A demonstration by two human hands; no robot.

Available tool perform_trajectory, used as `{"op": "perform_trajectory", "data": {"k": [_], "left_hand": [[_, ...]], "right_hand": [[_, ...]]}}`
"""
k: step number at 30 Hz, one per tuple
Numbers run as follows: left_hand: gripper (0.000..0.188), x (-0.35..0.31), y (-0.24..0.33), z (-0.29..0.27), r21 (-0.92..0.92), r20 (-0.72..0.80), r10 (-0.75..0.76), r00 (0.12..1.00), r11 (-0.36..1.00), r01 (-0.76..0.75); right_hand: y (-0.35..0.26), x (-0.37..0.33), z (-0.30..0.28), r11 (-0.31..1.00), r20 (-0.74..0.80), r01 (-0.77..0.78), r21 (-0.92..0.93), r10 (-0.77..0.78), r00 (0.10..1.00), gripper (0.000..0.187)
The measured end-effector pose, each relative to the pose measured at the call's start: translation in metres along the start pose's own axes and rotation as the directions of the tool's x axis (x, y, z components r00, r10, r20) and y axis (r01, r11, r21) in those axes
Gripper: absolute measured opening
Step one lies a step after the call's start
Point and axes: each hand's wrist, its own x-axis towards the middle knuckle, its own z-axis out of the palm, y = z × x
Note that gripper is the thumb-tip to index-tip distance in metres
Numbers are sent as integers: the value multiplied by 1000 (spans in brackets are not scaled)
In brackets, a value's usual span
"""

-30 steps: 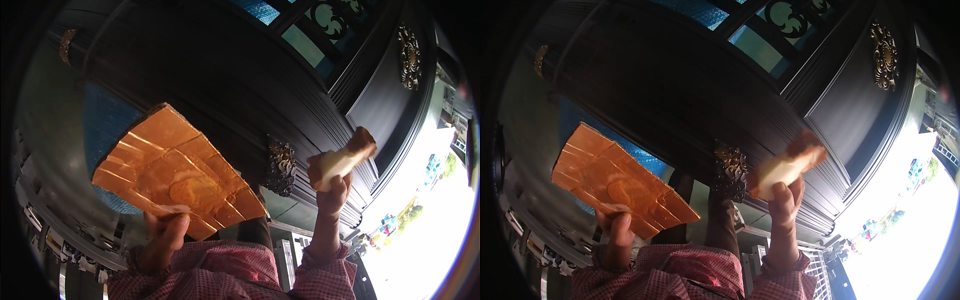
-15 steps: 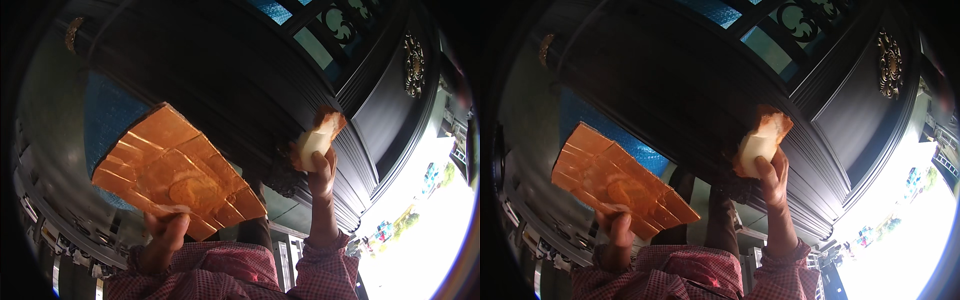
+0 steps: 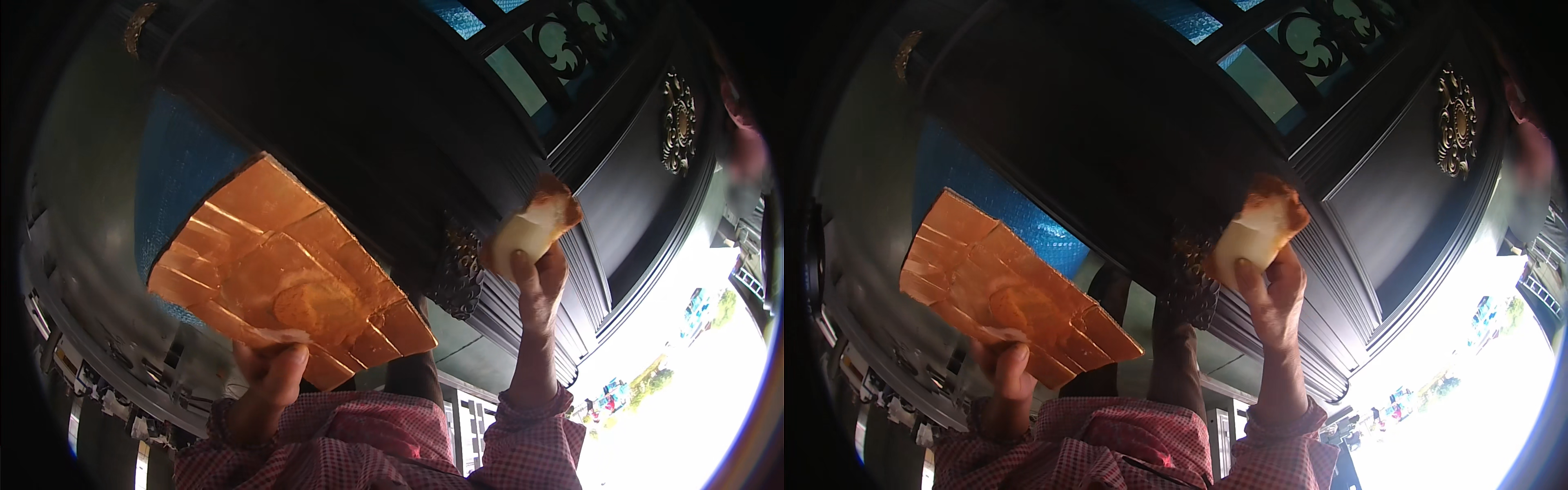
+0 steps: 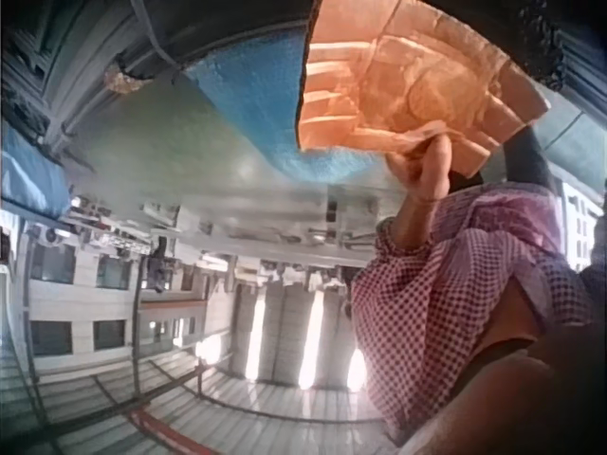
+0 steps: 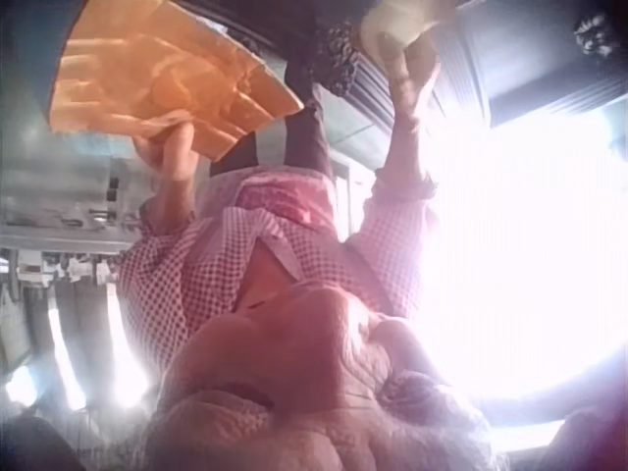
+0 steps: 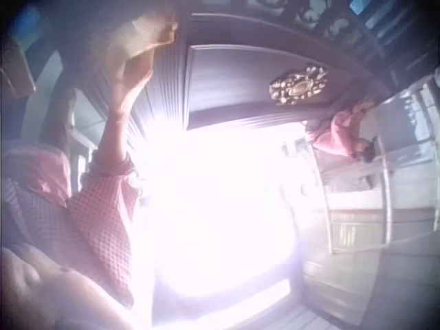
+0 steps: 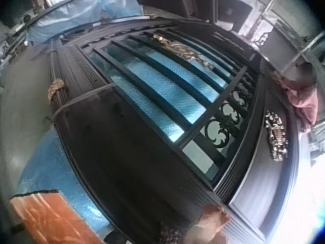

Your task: The person applies gold paint to the ornate metalwork of a black gate using a brush and a cardboard palette. They repeatedly dip the brush into the paint and carefully cover the decorative elements and frame of the gate.

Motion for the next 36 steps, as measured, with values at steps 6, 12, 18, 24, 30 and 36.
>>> {"op": "perform_trajectory", "data": {"k": [6, 12, 18, 24, 30, 36], "left_hand": [[59, -31, -7, 5, 47, -105, -77, 992, 996, 82], [48, -65, -12, 29, 157, -324, 60, 944, 988, -9], [32, -88, -23, 52, 84, -492, 60, 869, 996, -22], [24, -73, 5, 60, -29, -511, 3, 859, 999, -21], [22, -80, 5, 52, -28, -546, 22, 838, 999, -44], [35, -87, -1, 45, -41, -502, -2, 865, 999, -21]], "right_hand": [[-2, 4, 14, 823, 224, 270, -500, -178, 958, 31], [-5, -9, -1, 898, 133, 233, -372, -196, 971, 27], [6, -8, 10, 695, 364, 562, -449, -432, 825, 25], [-12, -14, 14, 885, 144, 314, -344, -280, 949, 23], [-3, -18, 23, 731, 358, 518, -445, -385, 851, 30], [-17, 0, 24, 797, 152, 397, -456, -370, 917, 27]]}}
